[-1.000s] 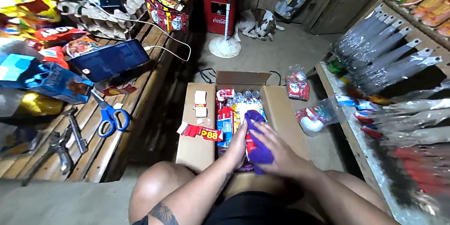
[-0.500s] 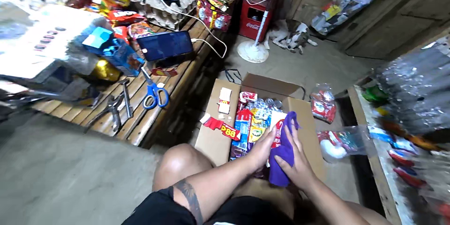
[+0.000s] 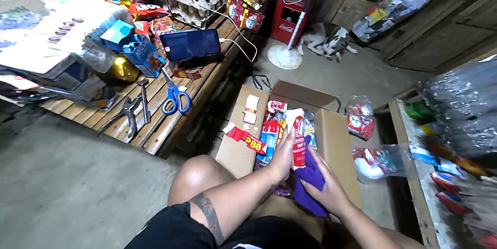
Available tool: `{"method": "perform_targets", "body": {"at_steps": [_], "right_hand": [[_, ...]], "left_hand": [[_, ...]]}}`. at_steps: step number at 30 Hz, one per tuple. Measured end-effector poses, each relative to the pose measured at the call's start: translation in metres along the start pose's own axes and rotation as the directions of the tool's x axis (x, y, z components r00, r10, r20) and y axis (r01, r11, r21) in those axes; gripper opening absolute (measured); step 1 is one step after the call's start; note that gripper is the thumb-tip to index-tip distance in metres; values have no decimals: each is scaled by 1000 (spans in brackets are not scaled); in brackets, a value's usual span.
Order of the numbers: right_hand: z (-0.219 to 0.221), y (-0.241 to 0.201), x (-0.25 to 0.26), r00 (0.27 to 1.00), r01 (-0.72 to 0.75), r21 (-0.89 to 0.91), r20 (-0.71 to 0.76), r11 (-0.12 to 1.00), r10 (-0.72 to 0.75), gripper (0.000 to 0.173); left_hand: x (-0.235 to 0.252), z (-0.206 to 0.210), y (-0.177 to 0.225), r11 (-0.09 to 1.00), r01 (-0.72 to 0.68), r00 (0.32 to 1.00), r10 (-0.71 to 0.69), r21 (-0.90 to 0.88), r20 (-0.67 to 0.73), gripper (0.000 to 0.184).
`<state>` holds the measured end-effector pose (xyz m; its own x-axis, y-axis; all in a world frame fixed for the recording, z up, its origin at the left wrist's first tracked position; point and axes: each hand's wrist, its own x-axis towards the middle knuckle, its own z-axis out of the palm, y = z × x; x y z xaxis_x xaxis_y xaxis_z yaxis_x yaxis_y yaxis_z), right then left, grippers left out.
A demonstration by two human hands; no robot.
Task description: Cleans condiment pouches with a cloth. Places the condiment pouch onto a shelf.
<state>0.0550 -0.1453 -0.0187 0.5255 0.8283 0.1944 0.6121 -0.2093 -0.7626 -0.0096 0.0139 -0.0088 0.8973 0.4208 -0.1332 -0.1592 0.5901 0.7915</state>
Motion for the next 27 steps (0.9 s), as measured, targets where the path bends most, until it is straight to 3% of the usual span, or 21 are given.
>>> {"method": "perform_targets", "body": {"at_steps": [4,6,9,11,13,15,17,22,27], "right_hand": [[-6,0,4,999,-49,57,8,997,48,77],[-14,-3,6,989,-130,105,79,986,123,72],[-33,-5,12,960,-201,35,208,979,190,69],[-45,-4,15,967,-233,26,111,972,229,63],[-52,-5,18,968,-217,104,-106,971,228,60],[-52,-5,21,948,-112,205,-270,972,166,66],[-48,-5,21,948,36,218,-316,975,36,75],[-36,5,17,960,206,-6,-193,979,-203,79],[-35,9,17,969,217,-36,-117,975,-220,65]], "left_hand": [[2,-1,5,997,-53,998,52,-50,-33,57],[4,-3,7,994,-74,997,71,-76,-43,57],[7,-6,10,986,-104,995,102,-130,-16,58],[8,-5,12,982,-95,995,93,-165,-16,56],[4,-4,12,986,-40,999,42,-164,10,57],[0,-2,10,990,19,998,-12,-137,54,57],[-3,0,4,990,59,993,-45,-127,108,57],[-7,2,-2,987,89,974,-58,-135,221,55],[-4,-2,1,969,69,987,-31,-236,159,54]]}}
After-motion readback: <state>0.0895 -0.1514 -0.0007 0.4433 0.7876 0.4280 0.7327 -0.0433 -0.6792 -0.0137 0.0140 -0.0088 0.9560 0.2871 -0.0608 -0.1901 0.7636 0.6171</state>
